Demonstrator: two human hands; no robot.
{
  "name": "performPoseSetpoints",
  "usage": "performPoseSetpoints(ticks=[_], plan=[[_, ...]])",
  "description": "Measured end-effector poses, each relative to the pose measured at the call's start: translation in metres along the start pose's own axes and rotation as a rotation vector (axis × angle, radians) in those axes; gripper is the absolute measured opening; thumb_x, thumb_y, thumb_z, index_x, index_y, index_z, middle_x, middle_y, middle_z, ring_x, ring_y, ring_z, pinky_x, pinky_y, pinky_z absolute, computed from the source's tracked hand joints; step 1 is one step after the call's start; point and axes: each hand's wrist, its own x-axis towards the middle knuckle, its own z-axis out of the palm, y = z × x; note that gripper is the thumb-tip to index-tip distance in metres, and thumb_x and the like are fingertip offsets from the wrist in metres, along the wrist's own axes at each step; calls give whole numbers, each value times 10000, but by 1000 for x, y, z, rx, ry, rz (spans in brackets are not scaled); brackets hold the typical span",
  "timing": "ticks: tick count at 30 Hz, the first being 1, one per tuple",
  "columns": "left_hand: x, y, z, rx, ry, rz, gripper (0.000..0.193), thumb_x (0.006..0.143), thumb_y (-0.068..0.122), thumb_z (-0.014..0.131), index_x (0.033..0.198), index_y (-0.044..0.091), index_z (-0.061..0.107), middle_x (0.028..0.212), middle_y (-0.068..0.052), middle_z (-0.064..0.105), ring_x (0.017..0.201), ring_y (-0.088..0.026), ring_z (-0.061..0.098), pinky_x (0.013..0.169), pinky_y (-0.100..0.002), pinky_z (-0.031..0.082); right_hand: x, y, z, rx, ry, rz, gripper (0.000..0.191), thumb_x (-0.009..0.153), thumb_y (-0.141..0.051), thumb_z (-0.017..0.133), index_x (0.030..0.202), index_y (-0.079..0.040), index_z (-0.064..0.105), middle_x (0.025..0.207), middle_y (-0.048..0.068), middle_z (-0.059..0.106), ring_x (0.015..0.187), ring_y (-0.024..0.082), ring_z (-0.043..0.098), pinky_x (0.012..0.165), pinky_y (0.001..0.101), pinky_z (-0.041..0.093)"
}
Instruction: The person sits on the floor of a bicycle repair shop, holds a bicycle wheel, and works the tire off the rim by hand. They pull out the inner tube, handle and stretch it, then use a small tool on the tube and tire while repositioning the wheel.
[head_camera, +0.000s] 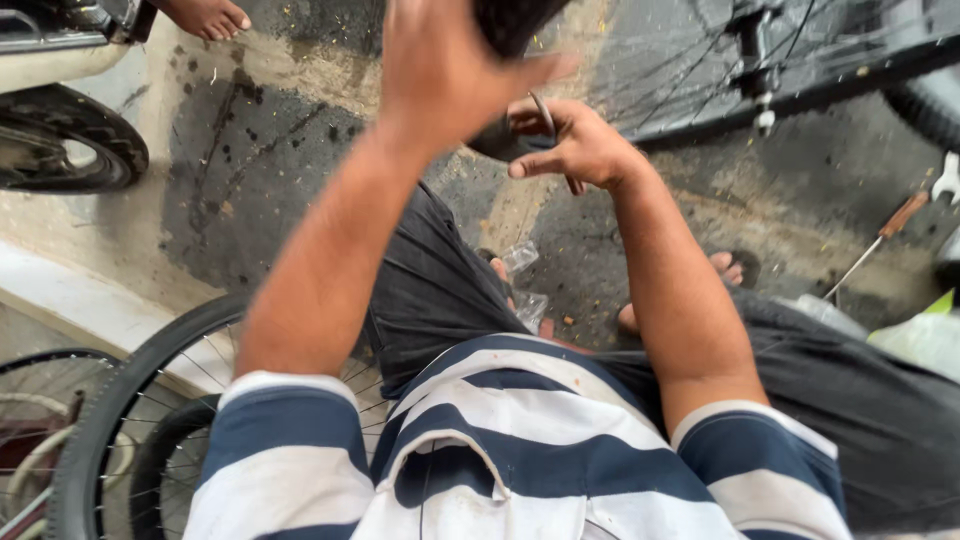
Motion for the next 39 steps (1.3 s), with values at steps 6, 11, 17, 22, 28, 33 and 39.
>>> performPoseSetpoints(ticks=[6,11,17,22,28,33,39], plan=[[-52,-17,10,-75,201,-117,748,825,236,958,1373,89,471,1102,-162,715,1016,-376,747,882,-444,607,19,-12,5,-335,-266,186,343,880,-262,816,1146,-56,753,715,90,603,437,153,522,351,307,414],[-28,-40,11,-18,141,-172,662,802,233,953,1289,89,528,1009,-157,750,943,-382,752,818,-444,601,17,4,24,22,52,103,298,976,-318,671,1185,-109,711,688,56,565,480,151,533,399,316,449],[-20,-50,13,-44,135,-111,644,820,211,940,1300,74,533,969,-137,762,900,-321,786,796,-397,630,-14,15,32,-739,409,-231,401,970,-295,731,1220,-18,584,928,168,694,850,331,678,730,421,510],[-22,-43,2,-116,122,-106,654,838,211,940,1315,62,517,998,-123,775,931,-290,807,816,-377,642,-26,-13,13,-470,359,-303,182,1049,-178,627,1154,-31,649,903,113,676,784,204,646,709,352,527],[-27,-44,2,-115,110,-118,686,835,216,941,1347,53,513,986,-125,775,916,-293,802,808,-373,641,-17,-57,-8,-542,142,-185,245,1025,-215,658,1212,-69,720,695,50,644,619,119,570,595,325,497],[-20,-52,3,-89,86,-110,604,821,237,955,1255,52,577,982,-132,776,894,-304,792,812,-398,626,-1,-88,-44,-743,-37,-209,237,1000,-244,690,1157,-80,759,785,32,732,663,102,666,660,313,553],[-13,-55,5,-78,49,-126,555,789,280,981,1157,53,634,1016,-158,770,962,-322,770,844,-417,609,27,-30,-99,-766,-129,-173,275,965,-262,716,1147,-61,764,777,92,748,664,168,685,679,353,560]])
